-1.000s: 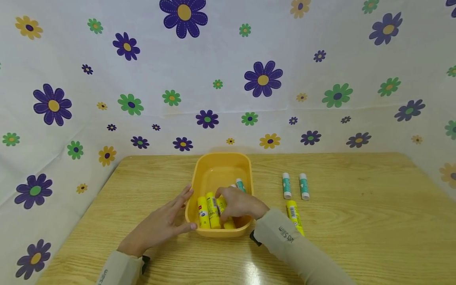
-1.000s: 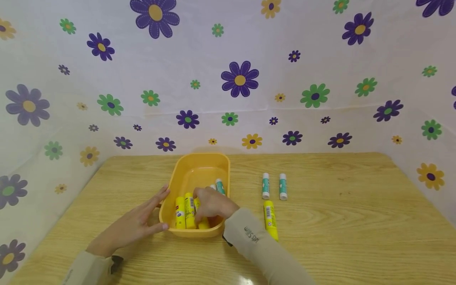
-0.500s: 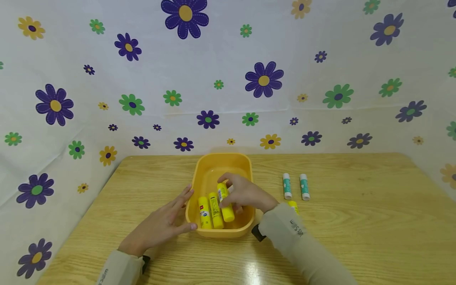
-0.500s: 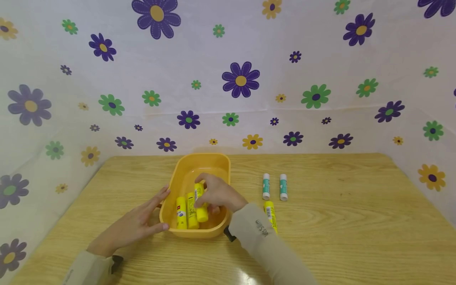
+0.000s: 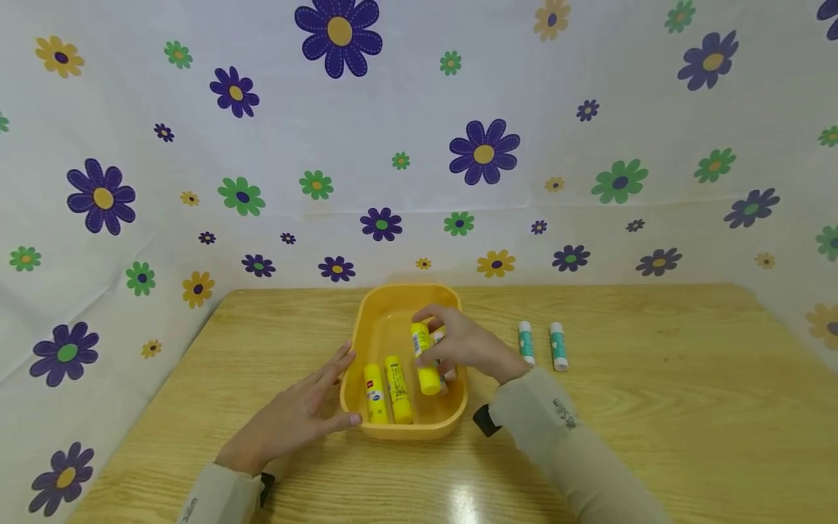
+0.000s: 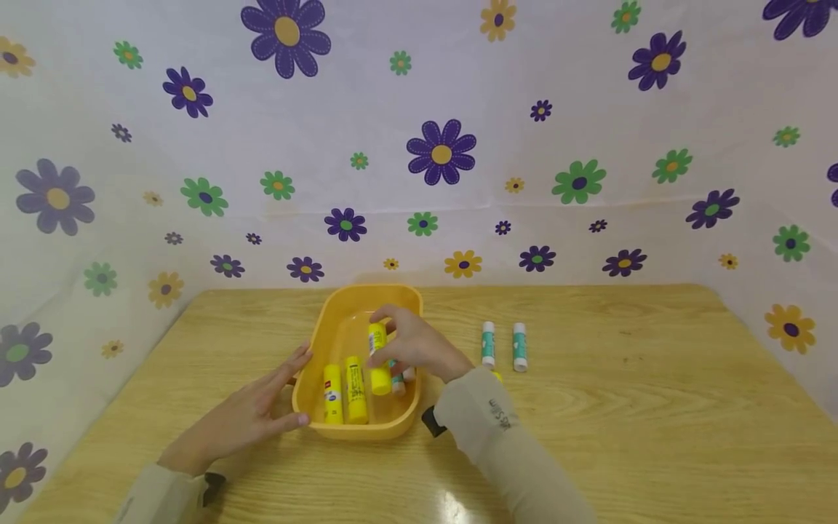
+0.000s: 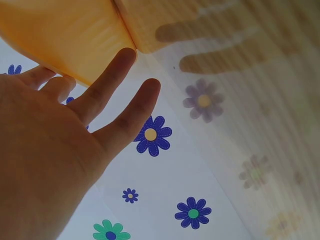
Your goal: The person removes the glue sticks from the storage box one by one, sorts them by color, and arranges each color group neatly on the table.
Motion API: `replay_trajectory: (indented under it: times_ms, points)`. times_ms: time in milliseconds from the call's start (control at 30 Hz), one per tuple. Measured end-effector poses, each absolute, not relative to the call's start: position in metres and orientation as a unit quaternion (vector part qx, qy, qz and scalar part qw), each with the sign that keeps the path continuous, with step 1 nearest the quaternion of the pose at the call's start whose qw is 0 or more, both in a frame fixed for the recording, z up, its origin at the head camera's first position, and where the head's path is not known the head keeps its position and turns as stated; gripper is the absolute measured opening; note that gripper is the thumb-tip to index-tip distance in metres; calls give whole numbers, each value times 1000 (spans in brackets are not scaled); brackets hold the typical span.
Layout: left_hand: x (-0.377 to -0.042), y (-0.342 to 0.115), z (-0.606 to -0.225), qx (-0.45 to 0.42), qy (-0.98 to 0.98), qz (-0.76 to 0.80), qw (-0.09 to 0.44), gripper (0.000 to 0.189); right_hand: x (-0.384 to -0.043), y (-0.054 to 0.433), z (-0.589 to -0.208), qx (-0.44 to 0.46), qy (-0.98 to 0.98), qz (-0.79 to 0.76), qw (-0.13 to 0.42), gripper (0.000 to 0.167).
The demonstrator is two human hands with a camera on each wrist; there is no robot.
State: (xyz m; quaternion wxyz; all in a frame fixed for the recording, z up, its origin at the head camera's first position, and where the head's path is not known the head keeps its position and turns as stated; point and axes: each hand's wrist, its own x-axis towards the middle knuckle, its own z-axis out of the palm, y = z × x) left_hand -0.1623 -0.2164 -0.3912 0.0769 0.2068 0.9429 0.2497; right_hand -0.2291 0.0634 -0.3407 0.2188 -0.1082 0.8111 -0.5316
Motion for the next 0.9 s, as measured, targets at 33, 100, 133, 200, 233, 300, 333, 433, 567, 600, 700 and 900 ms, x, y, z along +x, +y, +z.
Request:
replay_trajectory:
  times_ms: [33, 100, 133, 200, 233, 300, 333, 433, 567, 600, 700, 900]
  points:
    - [-162, -216, -391, 207, 943, 250, 78, 91, -229, 64, -340, -108, 810, -533, 219, 64]
    - [-162, -216, -391, 204, 943, 251, 80, 91, -230, 67, -339, -107, 811, -532, 219, 64]
    - [-162, -216, -390, 205, 943, 251, 79, 91, -230, 68, -338, -106, 810, -534, 219, 64]
    - [-163, -215, -390, 207, 943, 250, 77, 91, -230, 72, -337, -105, 808, -538, 218, 65]
    - [-163, -215, -390, 208, 943, 249, 75, 91, -231, 73, -337, -105, 807, -539, 217, 65]
    - [-162, -215, -389, 211, 943, 249, 74, 91, -231, 76, -336, -106, 806, -541, 216, 65]
    - [-162, -215, -389, 212, 942, 248, 74, 90, -232, 78, -336, -108, 805, -542, 214, 65]
    - [-162, -215, -388, 212, 943, 246, 75, 90, -233, 84, -336, -112, 803, -545, 211, 66]
    - [-162, -215, -389, 207, 944, 243, 77, 90, -233, 91, -335, -113, 804, -546, 206, 66]
    - [-162, -215, -389, 206, 944, 244, 77, 91, -233, 94, -334, -112, 804, -547, 206, 66]
    - [-162, -216, -390, 206, 944, 245, 74, 91, -233, 99, -332, -111, 802, -550, 207, 66]
    - [-163, -216, -392, 219, 946, 234, 56, 91, -232, 114, -332, -112, 803, -551, 201, 69]
